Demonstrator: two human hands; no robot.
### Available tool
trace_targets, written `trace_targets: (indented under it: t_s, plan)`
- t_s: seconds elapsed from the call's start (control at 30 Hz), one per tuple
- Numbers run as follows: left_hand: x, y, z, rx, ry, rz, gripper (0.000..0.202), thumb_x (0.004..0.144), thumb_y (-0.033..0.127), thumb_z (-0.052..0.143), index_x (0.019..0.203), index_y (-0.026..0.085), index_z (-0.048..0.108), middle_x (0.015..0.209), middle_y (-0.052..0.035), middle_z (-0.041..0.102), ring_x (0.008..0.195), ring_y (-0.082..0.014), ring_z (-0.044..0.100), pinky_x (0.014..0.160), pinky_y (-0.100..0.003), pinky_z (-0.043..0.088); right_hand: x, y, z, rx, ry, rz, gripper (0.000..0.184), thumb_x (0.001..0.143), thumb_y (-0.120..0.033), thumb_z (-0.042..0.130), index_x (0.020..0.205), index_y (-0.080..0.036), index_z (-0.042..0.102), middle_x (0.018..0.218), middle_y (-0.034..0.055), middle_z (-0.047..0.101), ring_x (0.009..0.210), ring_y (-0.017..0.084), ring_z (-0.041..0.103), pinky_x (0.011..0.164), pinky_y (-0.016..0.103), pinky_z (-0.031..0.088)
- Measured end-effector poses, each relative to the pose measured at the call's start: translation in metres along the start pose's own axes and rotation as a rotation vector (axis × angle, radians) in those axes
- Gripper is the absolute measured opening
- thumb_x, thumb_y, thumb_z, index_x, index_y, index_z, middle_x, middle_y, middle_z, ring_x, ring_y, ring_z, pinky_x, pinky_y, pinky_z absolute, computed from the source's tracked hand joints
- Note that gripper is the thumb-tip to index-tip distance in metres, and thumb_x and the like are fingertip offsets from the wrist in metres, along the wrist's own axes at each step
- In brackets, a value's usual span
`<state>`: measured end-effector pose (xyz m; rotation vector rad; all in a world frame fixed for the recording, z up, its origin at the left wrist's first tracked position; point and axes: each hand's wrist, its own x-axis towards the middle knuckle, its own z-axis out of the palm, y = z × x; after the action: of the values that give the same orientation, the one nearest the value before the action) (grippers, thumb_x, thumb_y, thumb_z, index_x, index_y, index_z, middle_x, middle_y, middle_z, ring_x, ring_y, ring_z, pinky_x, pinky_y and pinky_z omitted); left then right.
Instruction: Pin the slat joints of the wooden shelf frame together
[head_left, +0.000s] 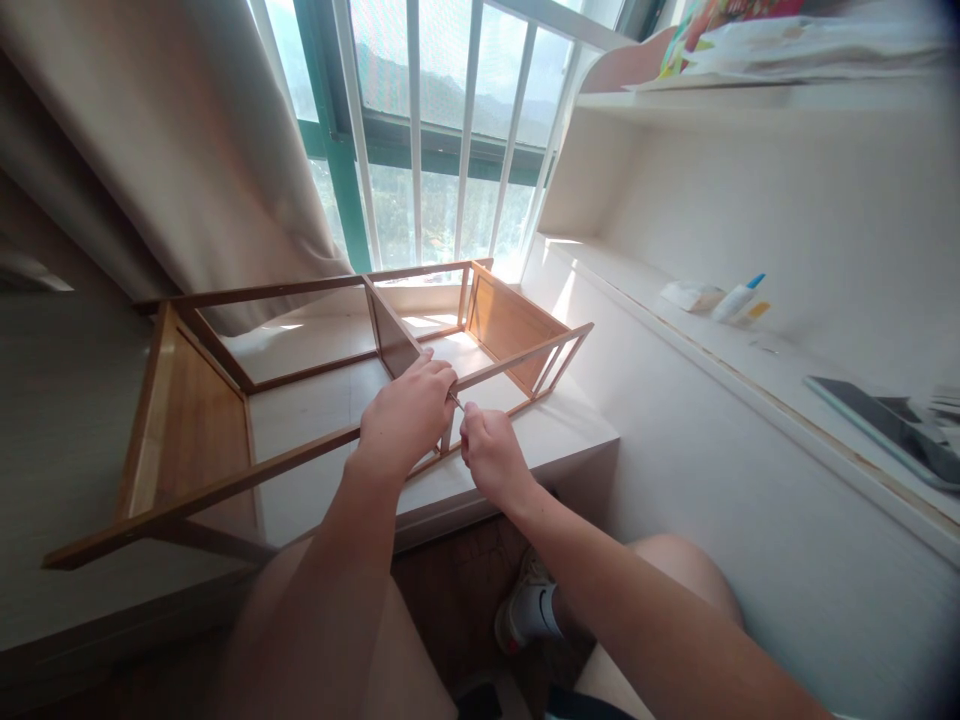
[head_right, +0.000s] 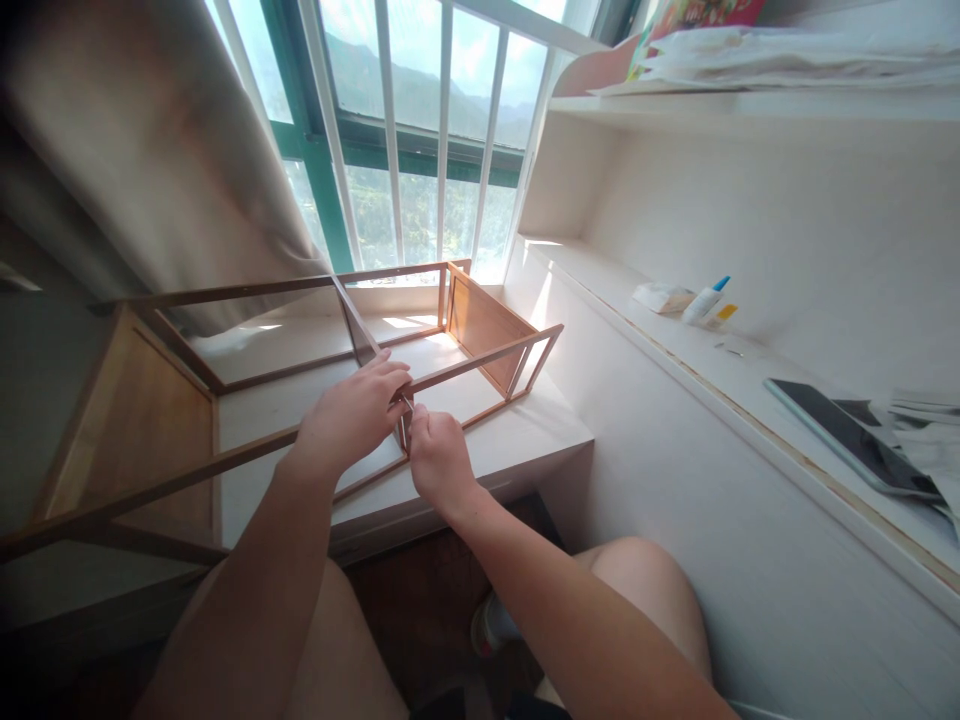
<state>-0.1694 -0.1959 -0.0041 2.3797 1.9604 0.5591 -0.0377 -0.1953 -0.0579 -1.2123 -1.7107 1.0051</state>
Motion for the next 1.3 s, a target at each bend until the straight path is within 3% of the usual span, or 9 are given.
trace_targets:
  t_s: [0.23, 0.37, 0.5, 0.73, 0.83, 0.93, 1.03, 1.3]
  plan:
    - [0.001, 0.001, -0.001, -0.005, 0.008, 0.005, 0.016, 0.094, 0.023, 0.045, 0.089, 0.024, 0.06, 0.116, -0.0017, 0.066, 0.14, -0.0211, 0.039, 0.092, -0.029, 0.05, -0.01, -0.008, -0.017, -0.101, -0.039, 0.024, 0.051, 0.101, -0.044, 0.028, 0.056, -0.021, 0.039, 0.049, -0.002, 0.043, 0.05, 0.012, 0.039, 0.052, 0.026, 0.026]
    - [0.001, 0.001, -0.001, 0.024, 0.016, 0.02, 0.015, 0.094, 0.024, 0.045, 0.09, 0.025, 0.059, 0.118, -0.0011, 0.066, 0.139, -0.0213, 0.04, 0.088, -0.03, 0.051, -0.03, 0.006, -0.035, -0.111, -0.017, 0.062, 0.049, 0.101, -0.046, 0.029, 0.059, -0.022, 0.036, 0.05, -0.003, 0.039, 0.05, 0.012, 0.037, 0.051, 0.026, 0.025]
    - [0.001, -0.001, 0.0, 0.043, 0.018, 0.021, 0.02, 0.097, 0.028, 0.039, 0.091, 0.026, 0.058, 0.126, 0.0005, 0.064, 0.14, -0.0203, 0.04, 0.086, -0.03, 0.051, -0.062, 0.049, -0.064, -0.15, -0.017, 0.138, 0.051, 0.1, -0.051, 0.03, 0.059, -0.022, 0.035, 0.052, -0.0028, 0.037, 0.052, 0.013, 0.037, 0.052, 0.027, 0.026]
    - [0.0, -0.009, -0.001, 0.066, -0.033, -0.059, 0.028, 0.098, 0.036, 0.035, 0.109, 0.034, 0.061, 0.14, 0.0055, 0.055, 0.138, -0.022, 0.043, 0.089, -0.035, 0.051, -0.138, 0.157, -0.117, -0.192, 0.081, 0.353, 0.052, 0.097, -0.059, 0.026, 0.06, -0.023, 0.032, 0.054, -0.0028, 0.035, 0.052, 0.014, 0.036, 0.054, 0.028, 0.025]
    - [-0.002, -0.019, -0.003, 0.068, -0.054, -0.088, 0.032, 0.097, 0.042, 0.036, 0.117, 0.038, 0.061, 0.149, 0.0069, 0.047, 0.136, -0.0243, 0.045, 0.095, -0.039, 0.05, -0.159, 0.175, -0.113, -0.211, 0.058, 0.381, 0.051, 0.098, -0.058, 0.025, 0.062, -0.023, 0.035, 0.056, -0.0019, 0.039, 0.056, 0.015, 0.041, 0.055, 0.029, 0.027]
    - [0.0, -0.03, -0.006, 0.032, -0.083, -0.074, 0.035, 0.096, 0.044, 0.037, 0.121, 0.039, 0.061, 0.148, 0.0079, 0.048, 0.141, -0.0241, 0.039, 0.101, -0.038, 0.048, -0.165, 0.172, -0.093, -0.208, -0.086, 0.261, 0.051, 0.101, -0.051, 0.023, 0.064, -0.021, 0.042, 0.06, 0.0001, 0.047, 0.061, 0.016, 0.047, 0.059, 0.029, 0.03]
    - [0.004, -0.036, -0.008, -0.034, -0.127, -0.022, 0.039, 0.094, 0.047, 0.039, 0.119, 0.032, 0.064, 0.143, 0.0036, 0.053, 0.142, -0.0256, 0.036, 0.111, -0.041, 0.04, -0.162, 0.164, -0.075, -0.211, -0.158, 0.2, 0.052, 0.102, -0.046, 0.022, 0.063, -0.021, 0.044, 0.06, 0.0007, 0.05, 0.06, 0.016, 0.047, 0.061, 0.03, 0.029]
    - [0.009, -0.034, -0.013, -0.007, -0.138, 0.023, 0.044, 0.094, 0.047, 0.039, 0.119, 0.021, 0.063, 0.139, -0.0072, 0.057, 0.138, -0.0258, 0.041, 0.116, -0.04, 0.033, -0.149, 0.16, -0.068, -0.032, -0.13, 0.278, 0.053, 0.1, -0.054, 0.025, 0.063, -0.022, 0.046, 0.061, 0.0018, 0.051, 0.06, 0.017, 0.048, 0.057, 0.029, 0.034]
